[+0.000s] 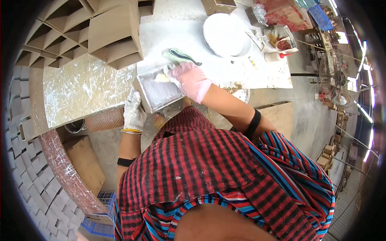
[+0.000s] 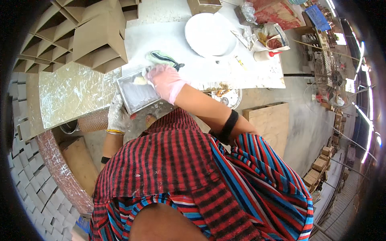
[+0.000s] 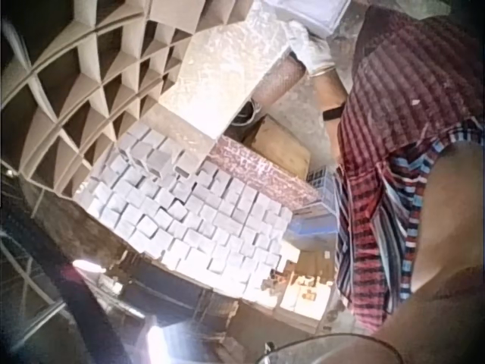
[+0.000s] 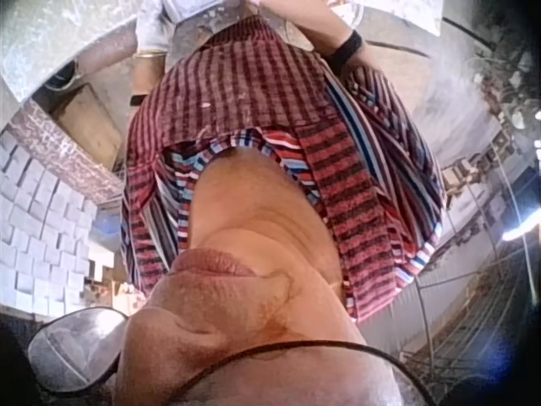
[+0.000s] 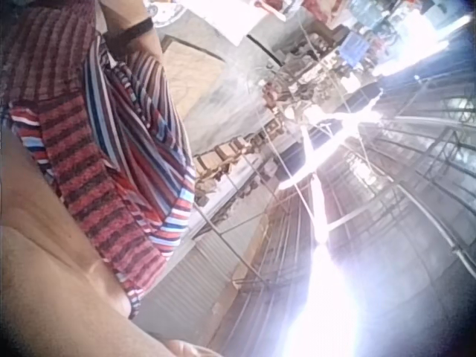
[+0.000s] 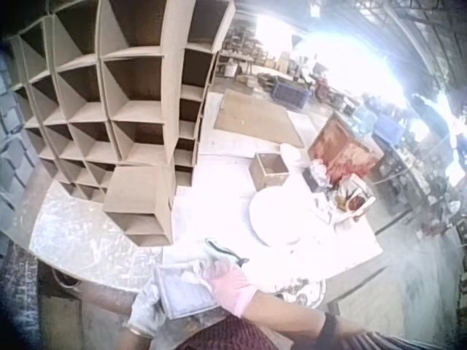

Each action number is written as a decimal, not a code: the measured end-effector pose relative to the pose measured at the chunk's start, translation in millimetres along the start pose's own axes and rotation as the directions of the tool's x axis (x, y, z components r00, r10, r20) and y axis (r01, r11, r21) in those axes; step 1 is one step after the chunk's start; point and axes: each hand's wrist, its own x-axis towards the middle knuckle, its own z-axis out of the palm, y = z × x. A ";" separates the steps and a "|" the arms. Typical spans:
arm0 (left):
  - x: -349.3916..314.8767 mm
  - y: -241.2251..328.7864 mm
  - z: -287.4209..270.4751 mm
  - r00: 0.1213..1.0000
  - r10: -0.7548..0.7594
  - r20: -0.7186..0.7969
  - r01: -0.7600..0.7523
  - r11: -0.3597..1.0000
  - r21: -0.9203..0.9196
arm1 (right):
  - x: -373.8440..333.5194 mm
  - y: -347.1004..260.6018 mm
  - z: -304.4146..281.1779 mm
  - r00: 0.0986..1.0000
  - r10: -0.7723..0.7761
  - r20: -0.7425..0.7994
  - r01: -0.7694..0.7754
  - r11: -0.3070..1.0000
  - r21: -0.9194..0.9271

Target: Wiping surfaces of small wooden/bamboo boxes with a damp sponge or cloth to apply a finish or clean them.

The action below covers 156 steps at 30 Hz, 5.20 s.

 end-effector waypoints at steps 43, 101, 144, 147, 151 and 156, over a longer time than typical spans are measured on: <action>-18.9 3.5 51.5 0.993 0.113 -0.032 -0.107 0.981 0.161 | 1.6 -13.7 11.0 0.930 0.294 -0.219 -0.292 0.955 0.043; -66.4 45.6 111.9 0.930 0.362 0.070 -0.222 0.400 0.889 | 59.1 60.1 25.3 0.928 0.371 0.027 -0.370 0.929 -0.017; 3.3 10.8 88.5 0.656 0.155 0.739 -0.504 -0.639 0.581 | -8.5 -28.7 -24.5 0.995 -0.085 0.060 0.087 0.996 -0.025; -22.2 12.1 124.7 0.834 0.284 0.473 -0.305 -0.477 0.824 | -31.9 1.1 -19.4 0.983 -0.176 0.046 0.181 0.964 -0.194; -22.6 12.4 123.5 0.832 0.267 0.486 -0.349 -0.430 0.833 | -53.2 46.2 -42.5 0.963 -0.244 0.116 0.269 0.909 -0.318; -13.4 1.0 108.3 0.836 0.334 0.435 -0.487 0.088 0.869 | -13.2 18.4 -44.7 0.910 -0.336 -0.242 0.374 0.918 0.133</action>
